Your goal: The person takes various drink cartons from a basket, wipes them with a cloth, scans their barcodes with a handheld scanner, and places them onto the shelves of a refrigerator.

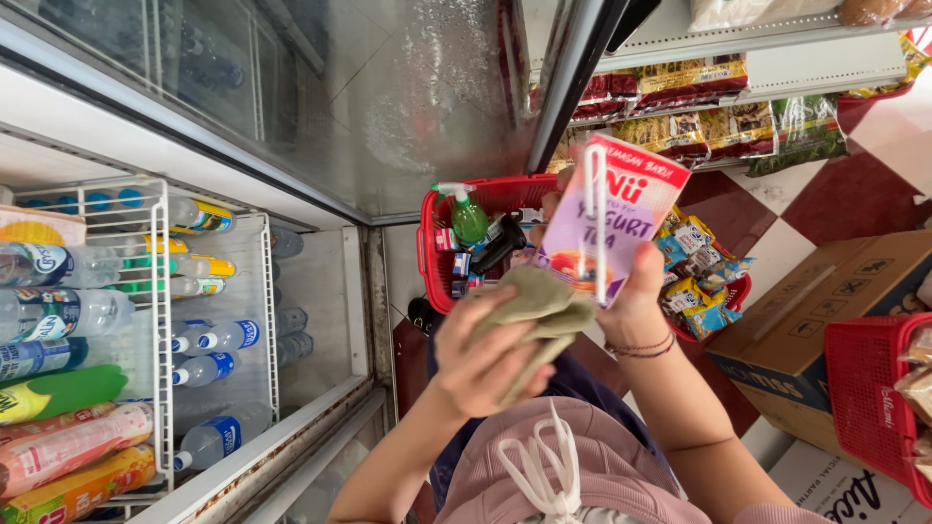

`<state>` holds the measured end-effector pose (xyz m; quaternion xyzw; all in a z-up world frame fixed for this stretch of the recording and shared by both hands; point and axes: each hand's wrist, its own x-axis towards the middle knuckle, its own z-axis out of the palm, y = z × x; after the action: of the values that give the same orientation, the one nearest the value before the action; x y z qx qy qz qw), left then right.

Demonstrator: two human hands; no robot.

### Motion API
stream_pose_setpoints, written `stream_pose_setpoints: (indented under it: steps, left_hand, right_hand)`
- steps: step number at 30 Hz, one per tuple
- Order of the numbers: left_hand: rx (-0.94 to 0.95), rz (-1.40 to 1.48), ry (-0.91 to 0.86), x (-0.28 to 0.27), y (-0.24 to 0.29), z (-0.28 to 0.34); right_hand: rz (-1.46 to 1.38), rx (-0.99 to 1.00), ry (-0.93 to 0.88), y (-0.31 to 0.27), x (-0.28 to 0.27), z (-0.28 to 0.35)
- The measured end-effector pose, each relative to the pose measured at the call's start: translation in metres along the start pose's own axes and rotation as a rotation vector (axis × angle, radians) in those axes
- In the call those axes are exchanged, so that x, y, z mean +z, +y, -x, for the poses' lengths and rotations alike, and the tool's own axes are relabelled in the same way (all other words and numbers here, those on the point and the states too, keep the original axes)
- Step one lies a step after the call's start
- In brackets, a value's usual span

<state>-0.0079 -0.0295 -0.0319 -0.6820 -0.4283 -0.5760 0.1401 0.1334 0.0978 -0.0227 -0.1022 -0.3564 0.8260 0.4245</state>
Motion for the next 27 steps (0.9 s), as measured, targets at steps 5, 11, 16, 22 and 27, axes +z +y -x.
stream_pose_setpoints:
  steps: [5, 11, 16, 22, 27]
  left_hand:
    - [-0.551, 0.271, 0.13, -0.014, -0.008, -0.031]
    - [-0.614, 0.292, -0.134, -0.001, -0.002, -0.053]
    - [-0.491, 0.237, -0.154, -0.002, 0.012, -0.015]
    - [-0.695, 0.316, -0.006, 0.013, 0.026, -0.004]
    - [-0.911, 0.709, -0.023, 0.014, 0.012, 0.022]
  right_hand:
    - [-0.146, 0.182, -0.101, -0.002, -0.036, 0.005]
    - [-0.192, 0.084, -0.021, 0.029, -0.051, 0.027]
    - [-0.178, -0.009, 0.025, -0.001, 0.009, 0.003]
    - [0.116, -0.231, 0.133, 0.024, 0.026, 0.01]
    - [0.437, -0.199, -0.067, 0.034, -0.013, 0.032]
